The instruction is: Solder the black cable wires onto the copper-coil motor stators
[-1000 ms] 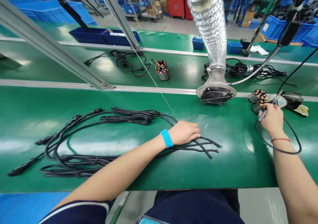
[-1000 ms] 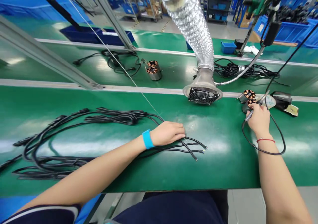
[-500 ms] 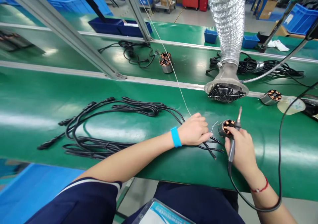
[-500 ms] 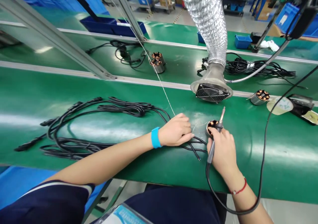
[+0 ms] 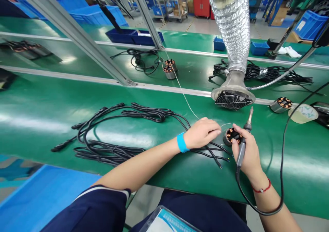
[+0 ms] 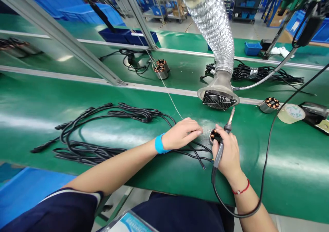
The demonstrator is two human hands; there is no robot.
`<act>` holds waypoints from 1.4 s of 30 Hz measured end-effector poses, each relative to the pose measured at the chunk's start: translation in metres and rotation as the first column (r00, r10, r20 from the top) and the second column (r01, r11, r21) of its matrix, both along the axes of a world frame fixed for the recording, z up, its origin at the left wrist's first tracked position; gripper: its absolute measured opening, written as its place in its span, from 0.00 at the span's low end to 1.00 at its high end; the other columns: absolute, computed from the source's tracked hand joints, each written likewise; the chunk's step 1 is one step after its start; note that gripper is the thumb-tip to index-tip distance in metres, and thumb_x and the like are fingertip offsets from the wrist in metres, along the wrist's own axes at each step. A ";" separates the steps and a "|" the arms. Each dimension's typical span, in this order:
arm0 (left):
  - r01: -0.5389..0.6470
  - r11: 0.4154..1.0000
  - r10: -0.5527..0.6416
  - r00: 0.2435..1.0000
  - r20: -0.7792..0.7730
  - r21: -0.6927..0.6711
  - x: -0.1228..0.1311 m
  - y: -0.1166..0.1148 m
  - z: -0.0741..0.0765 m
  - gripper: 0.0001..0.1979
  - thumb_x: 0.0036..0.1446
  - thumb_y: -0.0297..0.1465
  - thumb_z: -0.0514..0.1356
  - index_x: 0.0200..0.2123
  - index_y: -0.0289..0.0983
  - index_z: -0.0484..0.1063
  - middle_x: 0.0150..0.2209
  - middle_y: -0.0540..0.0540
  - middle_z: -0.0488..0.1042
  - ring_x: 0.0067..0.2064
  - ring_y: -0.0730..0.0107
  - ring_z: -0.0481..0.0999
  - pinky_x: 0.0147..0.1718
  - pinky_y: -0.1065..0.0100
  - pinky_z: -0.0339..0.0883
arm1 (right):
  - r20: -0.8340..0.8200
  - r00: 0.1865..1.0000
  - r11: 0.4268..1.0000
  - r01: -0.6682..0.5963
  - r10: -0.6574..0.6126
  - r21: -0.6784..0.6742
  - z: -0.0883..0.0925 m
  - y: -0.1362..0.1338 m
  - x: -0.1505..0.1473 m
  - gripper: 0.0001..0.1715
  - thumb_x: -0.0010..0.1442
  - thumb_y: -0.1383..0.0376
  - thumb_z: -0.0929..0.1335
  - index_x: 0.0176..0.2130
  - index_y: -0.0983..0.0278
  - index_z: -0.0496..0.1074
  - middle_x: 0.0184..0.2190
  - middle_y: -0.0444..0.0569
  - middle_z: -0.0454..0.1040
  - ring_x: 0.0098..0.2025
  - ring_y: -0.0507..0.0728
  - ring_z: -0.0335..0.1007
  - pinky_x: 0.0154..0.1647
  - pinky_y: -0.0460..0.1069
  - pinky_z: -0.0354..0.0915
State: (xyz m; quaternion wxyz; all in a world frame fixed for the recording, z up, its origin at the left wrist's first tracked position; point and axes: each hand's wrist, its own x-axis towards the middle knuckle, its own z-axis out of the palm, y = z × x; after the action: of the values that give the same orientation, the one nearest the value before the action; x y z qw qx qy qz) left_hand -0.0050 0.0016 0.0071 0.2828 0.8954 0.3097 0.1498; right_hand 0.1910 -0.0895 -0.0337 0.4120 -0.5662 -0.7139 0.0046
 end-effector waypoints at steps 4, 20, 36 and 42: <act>-0.124 0.982 0.117 0.992 -0.056 -0.143 -0.003 0.006 -0.004 0.19 0.67 0.36 0.45 0.38 0.37 0.74 0.35 0.45 0.76 0.36 0.67 0.71 0.40 0.66 0.63 | -0.039 0.999 1.000 0.007 -0.008 -0.022 -0.013 -0.002 0.012 0.27 0.59 0.68 0.65 0.58 0.59 0.61 0.54 0.55 0.73 0.52 0.62 0.72 0.50 0.61 0.71; 0.051 0.506 0.214 0.960 0.183 -0.861 0.037 0.037 -0.013 0.26 0.47 0.53 0.62 0.29 0.33 0.70 0.23 0.53 0.63 0.21 0.82 0.49 0.20 0.75 0.42 | -0.028 0.996 0.950 -0.084 0.079 -0.300 -0.017 0.009 0.001 0.38 0.52 0.70 0.65 0.61 0.60 0.55 0.60 0.55 0.67 0.58 0.62 0.63 0.56 0.61 0.65; 0.103 0.805 -0.134 0.991 -0.011 -0.584 -0.011 0.019 -0.002 0.17 0.61 0.43 0.52 0.34 0.35 0.71 0.34 0.47 0.73 0.38 0.68 0.71 0.42 0.69 0.66 | -0.053 0.998 0.970 -0.038 0.026 -0.241 -0.014 0.002 0.000 0.31 0.55 0.67 0.66 0.58 0.61 0.60 0.56 0.56 0.70 0.52 0.62 0.66 0.51 0.60 0.67; 0.139 0.640 0.025 0.979 0.201 -0.756 0.012 0.015 -0.010 0.20 0.57 0.47 0.57 0.32 0.33 0.70 0.26 0.50 0.69 0.25 0.78 0.61 0.25 0.74 0.55 | -0.041 0.999 0.984 -0.043 0.036 -0.175 -0.020 0.000 0.004 0.31 0.59 0.65 0.67 0.60 0.60 0.58 0.59 0.57 0.68 0.56 0.65 0.64 0.53 0.64 0.65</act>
State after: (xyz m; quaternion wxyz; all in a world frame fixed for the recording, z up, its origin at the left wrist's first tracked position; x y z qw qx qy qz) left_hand 0.0066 0.0170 -0.0028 0.6684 0.6815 0.2865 0.0816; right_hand 0.1947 -0.0899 -0.0539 0.3734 -0.5860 -0.7140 0.0863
